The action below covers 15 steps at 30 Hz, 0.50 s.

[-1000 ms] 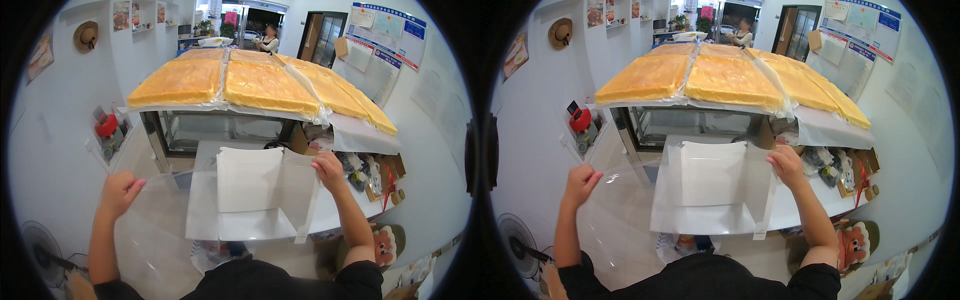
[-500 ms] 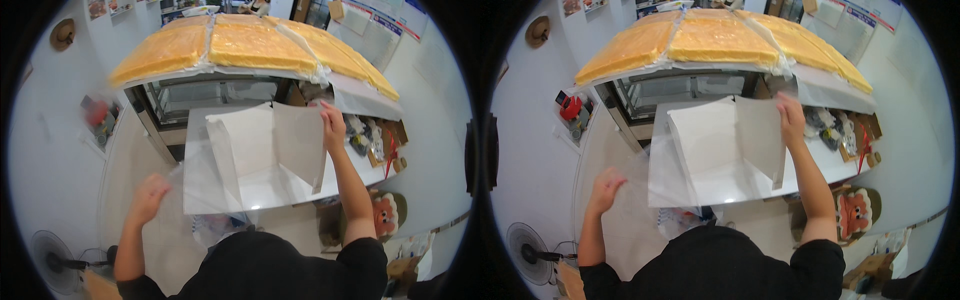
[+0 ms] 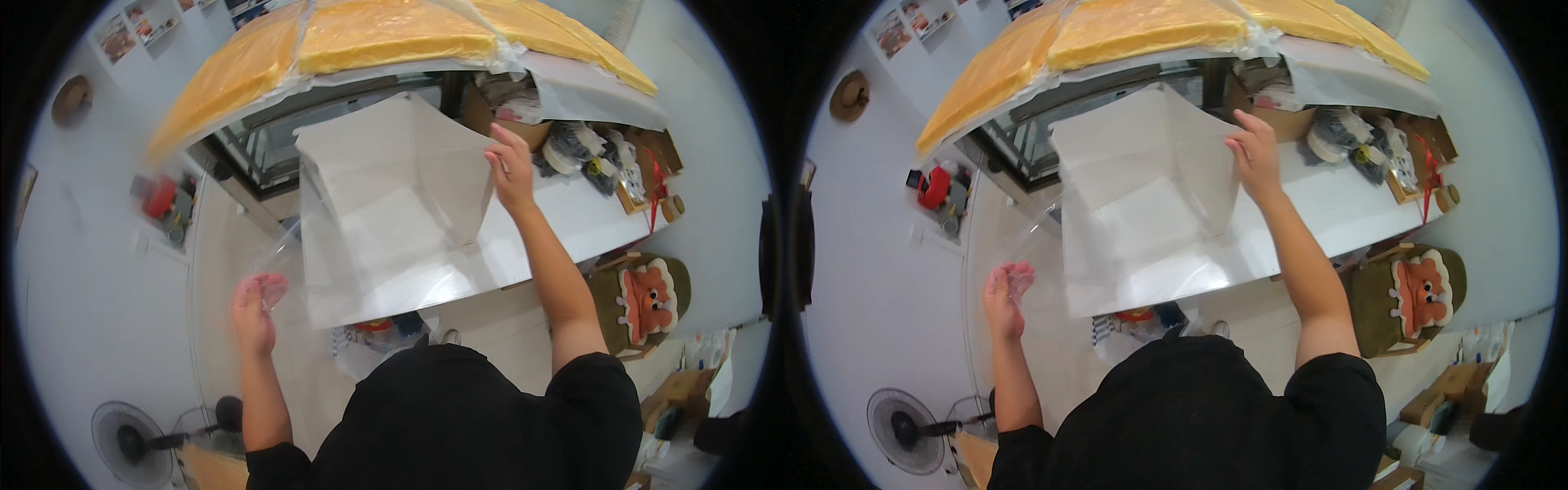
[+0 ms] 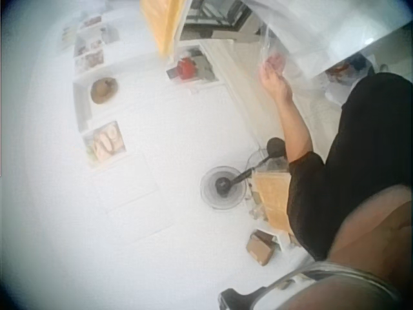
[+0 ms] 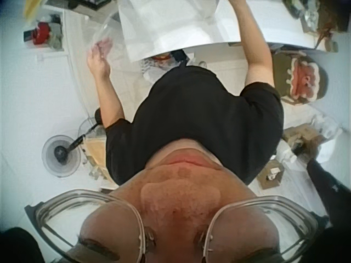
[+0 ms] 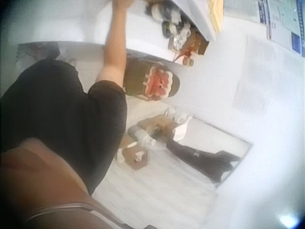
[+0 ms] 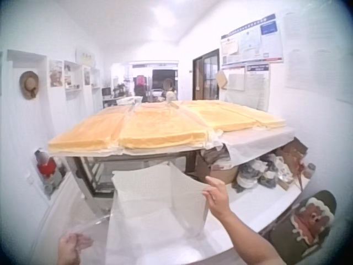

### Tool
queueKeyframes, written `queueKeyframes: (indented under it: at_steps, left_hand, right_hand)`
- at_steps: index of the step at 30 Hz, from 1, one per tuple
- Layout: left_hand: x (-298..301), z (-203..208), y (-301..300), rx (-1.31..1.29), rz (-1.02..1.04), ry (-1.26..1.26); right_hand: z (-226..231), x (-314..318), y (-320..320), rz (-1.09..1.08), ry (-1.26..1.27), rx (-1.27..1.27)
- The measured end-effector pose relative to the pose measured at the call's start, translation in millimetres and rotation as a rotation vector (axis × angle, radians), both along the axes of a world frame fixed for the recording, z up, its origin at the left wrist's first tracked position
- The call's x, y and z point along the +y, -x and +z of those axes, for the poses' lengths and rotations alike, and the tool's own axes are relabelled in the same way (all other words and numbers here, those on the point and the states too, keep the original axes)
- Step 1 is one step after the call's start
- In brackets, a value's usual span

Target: The person retrieves a flat white cardboard box from a display case, unfolds it on a counter, and folds the flaps to form a box. The person then places a clear plastic liner inside the box and smooths it into place.

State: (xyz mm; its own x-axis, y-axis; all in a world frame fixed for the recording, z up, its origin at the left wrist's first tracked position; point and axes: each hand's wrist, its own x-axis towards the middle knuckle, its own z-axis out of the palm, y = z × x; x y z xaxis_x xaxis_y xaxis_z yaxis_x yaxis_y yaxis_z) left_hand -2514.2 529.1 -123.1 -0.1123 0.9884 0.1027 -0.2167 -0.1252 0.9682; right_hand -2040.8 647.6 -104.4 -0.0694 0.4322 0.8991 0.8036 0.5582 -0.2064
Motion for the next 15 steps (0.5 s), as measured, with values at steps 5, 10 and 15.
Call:
queueKeyframes:
  at_steps: [5,10,15]
  left_hand:
    - [-8.6,-10.0,-25.8,-0.076,-0.08,0.067]
    - [-4.3,-2.8,-52.8,-0.126,-0.151,0.076]
    - [-4.0,5.3,-56.1,-0.131,-0.178,-0.023]
  right_hand:
    - [32.4,-39.3,36.8,-0.094,0.118,-0.128]
    - [51.4,-56.3,135.2,0.231,0.316,-0.326]
    - [69.2,-32.4,179.1,0.306,0.819,-0.318]
